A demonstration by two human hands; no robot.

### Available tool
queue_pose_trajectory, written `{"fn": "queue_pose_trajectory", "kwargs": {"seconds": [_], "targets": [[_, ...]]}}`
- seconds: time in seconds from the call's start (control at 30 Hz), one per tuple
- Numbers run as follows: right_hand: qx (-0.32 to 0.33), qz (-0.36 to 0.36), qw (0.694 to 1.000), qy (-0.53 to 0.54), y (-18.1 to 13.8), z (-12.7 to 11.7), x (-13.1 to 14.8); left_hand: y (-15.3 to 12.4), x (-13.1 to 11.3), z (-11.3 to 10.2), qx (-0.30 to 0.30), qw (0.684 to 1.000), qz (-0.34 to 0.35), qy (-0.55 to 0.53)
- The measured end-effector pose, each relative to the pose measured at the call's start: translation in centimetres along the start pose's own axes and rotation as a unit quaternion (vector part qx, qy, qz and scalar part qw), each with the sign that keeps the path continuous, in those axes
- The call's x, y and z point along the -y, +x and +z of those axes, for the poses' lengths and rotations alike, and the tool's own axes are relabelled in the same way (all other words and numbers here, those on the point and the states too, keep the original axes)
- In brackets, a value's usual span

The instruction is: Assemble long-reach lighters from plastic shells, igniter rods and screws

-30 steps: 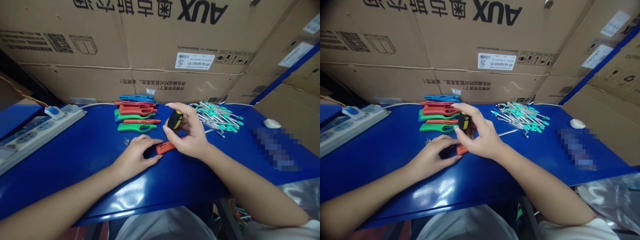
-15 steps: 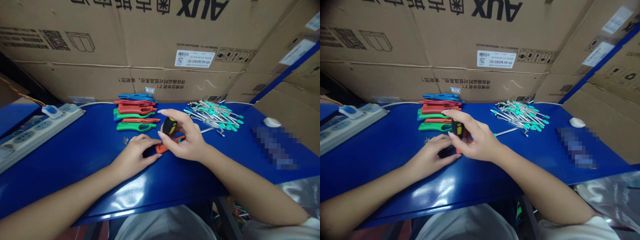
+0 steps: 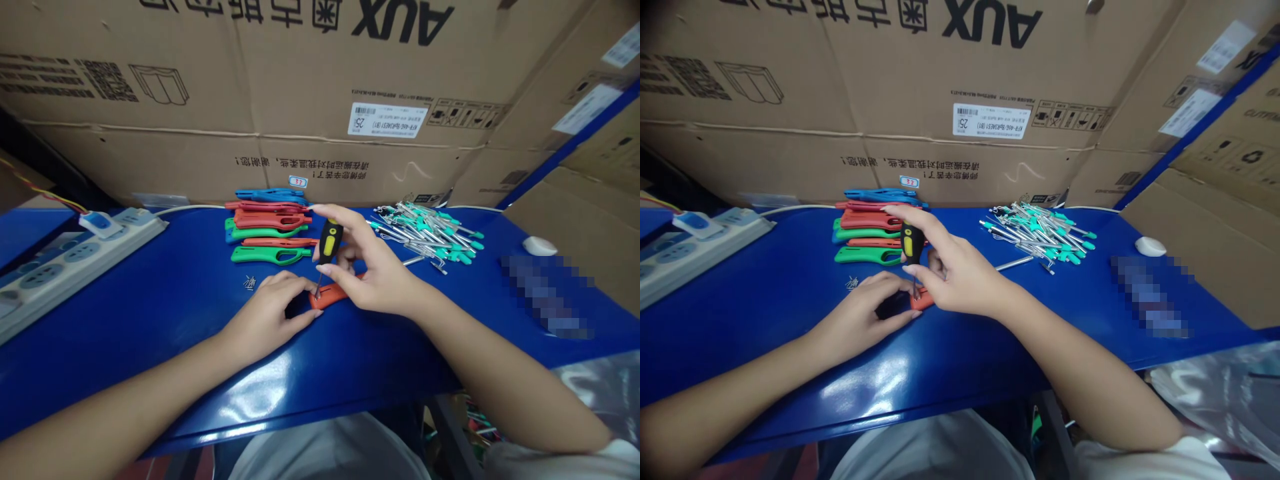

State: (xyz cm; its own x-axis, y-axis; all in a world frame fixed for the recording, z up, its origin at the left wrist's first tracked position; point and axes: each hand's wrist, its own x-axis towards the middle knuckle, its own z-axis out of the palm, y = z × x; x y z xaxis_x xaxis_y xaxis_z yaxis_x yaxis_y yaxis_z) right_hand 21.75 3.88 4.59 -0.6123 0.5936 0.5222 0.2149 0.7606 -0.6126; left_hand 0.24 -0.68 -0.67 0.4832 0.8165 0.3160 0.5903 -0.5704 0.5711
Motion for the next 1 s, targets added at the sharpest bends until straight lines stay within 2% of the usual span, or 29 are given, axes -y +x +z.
{"fn": "queue_pose_trajectory", "kwargs": {"seconds": [0.1, 0.17, 0.33, 0.53, 0.6, 0.7, 0.77, 0.83, 0.9, 0.97, 1.0], "targets": [[-0.038, -0.054, 0.992, -0.111, -0.1, 0.0, -0.2, 0.0, -0.1, 0.0, 0.000, 1.000, 0.007, 0.004], [-0.042, -0.073, 0.985, -0.148, 0.0, 0.0, 0.3, 0.1, -0.2, -0.1, 0.004, 1.000, 0.008, 0.005], [-0.024, -0.031, 0.993, -0.111, 0.2, -0.2, 1.8, 0.2, -0.4, -0.1, 0.013, 1.000, -0.006, -0.011], [-0.115, -0.111, 0.961, -0.227, 0.1, 0.1, 1.9, 0.0, -0.8, 0.1, 0.004, 1.000, 0.009, 0.017], [-0.101, -0.079, 0.975, -0.183, 0.2, 0.1, 1.9, 0.0, -0.9, 0.1, 0.011, 1.000, 0.009, 0.018], [-0.033, -0.013, 0.997, -0.071, 0.3, 0.1, 2.0, 0.1, -0.9, 0.1, 0.019, 1.000, 0.002, 0.011], [-0.018, -0.022, 0.997, -0.076, 0.3, -0.1, 1.7, 0.1, -0.7, 0.2, 0.019, 1.000, 0.002, 0.012], [-0.055, -0.064, 0.983, -0.165, 0.2, -0.2, 1.4, 0.0, -0.6, 0.3, 0.017, 1.000, 0.006, 0.015], [-0.110, -0.118, 0.952, -0.262, 0.1, -0.2, 1.1, -0.1, -0.5, 0.3, 0.013, 1.000, 0.011, 0.017], [-0.144, -0.148, 0.934, -0.293, 0.1, -0.2, 1.0, -0.1, -0.5, 0.3, 0.010, 1.000, 0.013, 0.017], [-0.143, -0.147, 0.938, -0.279, 0.1, -0.2, 1.0, -0.1, -0.6, 0.2, 0.011, 1.000, 0.012, 0.017]]}}
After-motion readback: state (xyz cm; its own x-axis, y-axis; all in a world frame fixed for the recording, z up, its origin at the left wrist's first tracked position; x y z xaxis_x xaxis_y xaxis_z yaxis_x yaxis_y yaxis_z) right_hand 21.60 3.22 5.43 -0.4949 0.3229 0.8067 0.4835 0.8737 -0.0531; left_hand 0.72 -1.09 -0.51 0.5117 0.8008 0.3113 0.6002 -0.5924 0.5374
